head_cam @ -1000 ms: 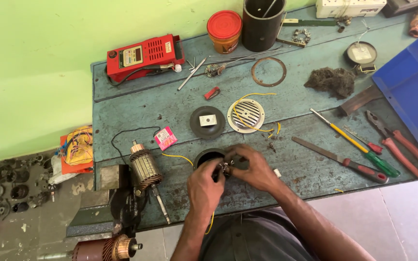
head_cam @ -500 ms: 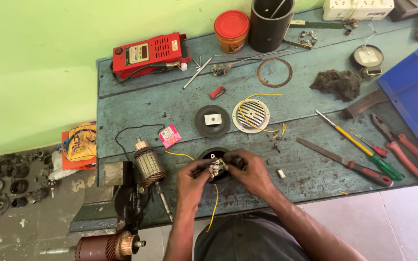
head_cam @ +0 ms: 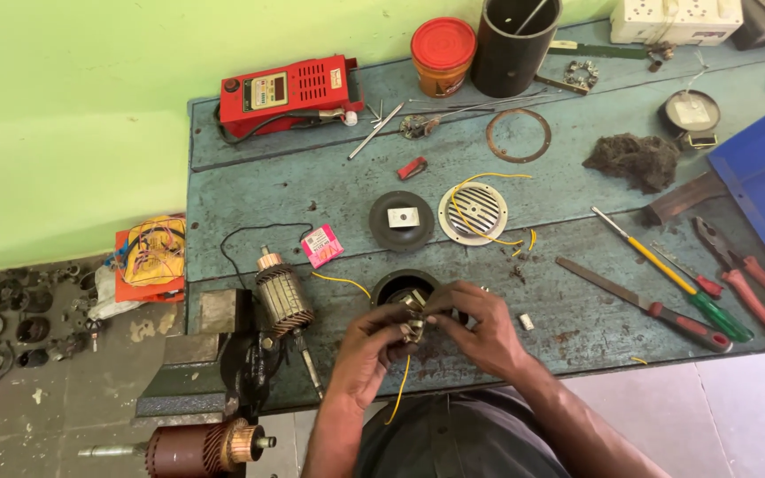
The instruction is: Assembling and fixing the components of an electric motorcycle horn on a workbench.
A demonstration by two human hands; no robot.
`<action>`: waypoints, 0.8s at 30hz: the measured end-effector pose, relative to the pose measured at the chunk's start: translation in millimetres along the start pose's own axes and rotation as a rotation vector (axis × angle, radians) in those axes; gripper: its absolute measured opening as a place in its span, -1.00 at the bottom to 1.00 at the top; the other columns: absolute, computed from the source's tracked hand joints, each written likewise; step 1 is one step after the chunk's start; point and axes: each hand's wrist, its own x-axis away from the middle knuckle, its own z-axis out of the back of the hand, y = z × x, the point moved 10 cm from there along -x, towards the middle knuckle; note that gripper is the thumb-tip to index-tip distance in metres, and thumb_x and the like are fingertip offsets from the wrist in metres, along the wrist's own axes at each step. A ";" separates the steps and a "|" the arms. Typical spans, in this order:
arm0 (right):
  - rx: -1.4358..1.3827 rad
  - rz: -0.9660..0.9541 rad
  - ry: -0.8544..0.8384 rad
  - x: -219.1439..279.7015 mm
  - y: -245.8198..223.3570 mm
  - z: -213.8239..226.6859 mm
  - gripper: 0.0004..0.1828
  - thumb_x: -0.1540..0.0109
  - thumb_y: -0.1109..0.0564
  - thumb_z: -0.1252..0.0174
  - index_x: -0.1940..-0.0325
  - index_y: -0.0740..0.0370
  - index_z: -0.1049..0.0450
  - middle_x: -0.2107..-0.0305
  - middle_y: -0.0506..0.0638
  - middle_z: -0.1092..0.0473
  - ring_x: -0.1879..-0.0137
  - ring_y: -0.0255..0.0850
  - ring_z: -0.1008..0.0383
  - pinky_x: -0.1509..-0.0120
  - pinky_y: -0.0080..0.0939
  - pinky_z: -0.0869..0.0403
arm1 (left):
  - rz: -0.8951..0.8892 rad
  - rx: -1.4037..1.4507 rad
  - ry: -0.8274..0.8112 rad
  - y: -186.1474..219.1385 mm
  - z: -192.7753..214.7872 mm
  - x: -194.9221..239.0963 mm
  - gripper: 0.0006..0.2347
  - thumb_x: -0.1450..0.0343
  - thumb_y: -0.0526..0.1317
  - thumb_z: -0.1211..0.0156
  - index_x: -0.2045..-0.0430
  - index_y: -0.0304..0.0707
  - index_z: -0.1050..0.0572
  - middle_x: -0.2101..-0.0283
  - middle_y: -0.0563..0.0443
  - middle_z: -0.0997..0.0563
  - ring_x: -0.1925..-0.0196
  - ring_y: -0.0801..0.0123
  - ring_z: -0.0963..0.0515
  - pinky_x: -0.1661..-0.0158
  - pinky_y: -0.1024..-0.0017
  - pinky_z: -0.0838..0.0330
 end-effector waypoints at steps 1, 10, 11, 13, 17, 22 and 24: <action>0.032 0.025 -0.017 1.4 -3.9 0.9 -0.83 -0.14 0.30 -0.33 0.19 0.25 -0.58 0.23 0.04 -0.55 0.08 -0.15 -0.61 0.04 -0.19 -0.53 | 0.061 0.043 -0.030 -7.1 -1.9 1.0 -0.75 -0.35 -0.43 -0.25 0.09 -0.45 -0.59 0.23 -0.07 -0.70 0.26 0.36 -0.71 0.22 0.44 -0.63; 0.027 -0.062 0.057 15.6 13.9 8.3 -0.80 -0.14 0.30 -0.33 0.15 0.24 -0.58 0.25 0.00 -0.58 0.17 -0.19 -0.62 0.14 -0.21 -0.54 | 0.025 0.042 -0.113 6.1 -29.4 14.4 -0.74 -0.35 -0.43 -0.22 0.08 -0.42 -0.59 0.28 -0.02 -0.69 0.34 0.39 -0.66 0.41 0.53 -0.47; 0.026 -0.063 0.053 13.4 6.2 10.4 -0.80 -0.14 0.30 -0.33 0.15 0.24 -0.58 0.25 0.00 -0.58 0.17 -0.19 -0.62 0.14 -0.21 -0.54 | 0.025 0.044 -0.110 5.1 -28.6 15.1 -0.74 -0.35 -0.43 -0.22 0.08 -0.42 -0.59 0.28 -0.02 -0.69 0.34 0.39 -0.66 0.41 0.53 -0.47; 0.304 0.207 0.019 10.6 -35.5 10.0 -0.73 -0.10 0.30 -0.31 0.11 0.18 -0.61 0.19 0.03 -0.56 0.11 -0.12 -0.62 0.10 -0.16 -0.58 | -0.002 0.023 -0.072 5.6 -25.2 14.7 -0.76 -0.35 -0.43 -0.24 0.10 -0.41 -0.59 0.30 0.02 -0.68 0.37 0.49 -0.62 0.44 0.54 -0.41; 0.306 0.238 -0.014 13.0 -46.5 7.0 -0.75 -0.09 0.21 -0.40 0.16 0.16 -0.59 0.22 0.01 -0.57 0.14 -0.11 -0.62 0.13 -0.12 -0.58 | -0.012 -0.050 -0.052 9.3 -26.9 18.3 -0.76 -0.35 -0.41 -0.26 0.11 -0.40 -0.61 0.32 0.05 -0.67 0.40 0.54 -0.58 0.45 0.57 -0.36; 0.215 0.083 -0.076 10.7 -23.9 4.4 -0.74 -0.04 0.23 -0.40 0.20 0.23 -0.58 0.29 0.03 -0.54 0.18 -0.06 -0.61 0.12 -0.13 -0.58 | -0.035 -0.154 -0.022 13.2 -26.4 19.8 -0.74 -0.33 -0.38 -0.29 0.10 -0.38 -0.58 0.29 0.04 -0.70 0.35 0.53 -0.61 0.42 0.54 -0.40; 0.202 0.107 -0.067 11.4 -27.6 4.5 -0.75 -0.03 0.25 -0.38 0.22 0.22 -0.56 0.29 0.02 -0.54 0.18 -0.07 -0.60 0.12 -0.13 -0.58 | -0.028 -0.134 -0.021 25.1 -39.0 26.2 -0.70 -0.31 -0.39 -0.28 0.07 -0.32 -0.55 0.26 0.04 -0.70 0.33 0.51 -0.63 0.40 0.51 -0.44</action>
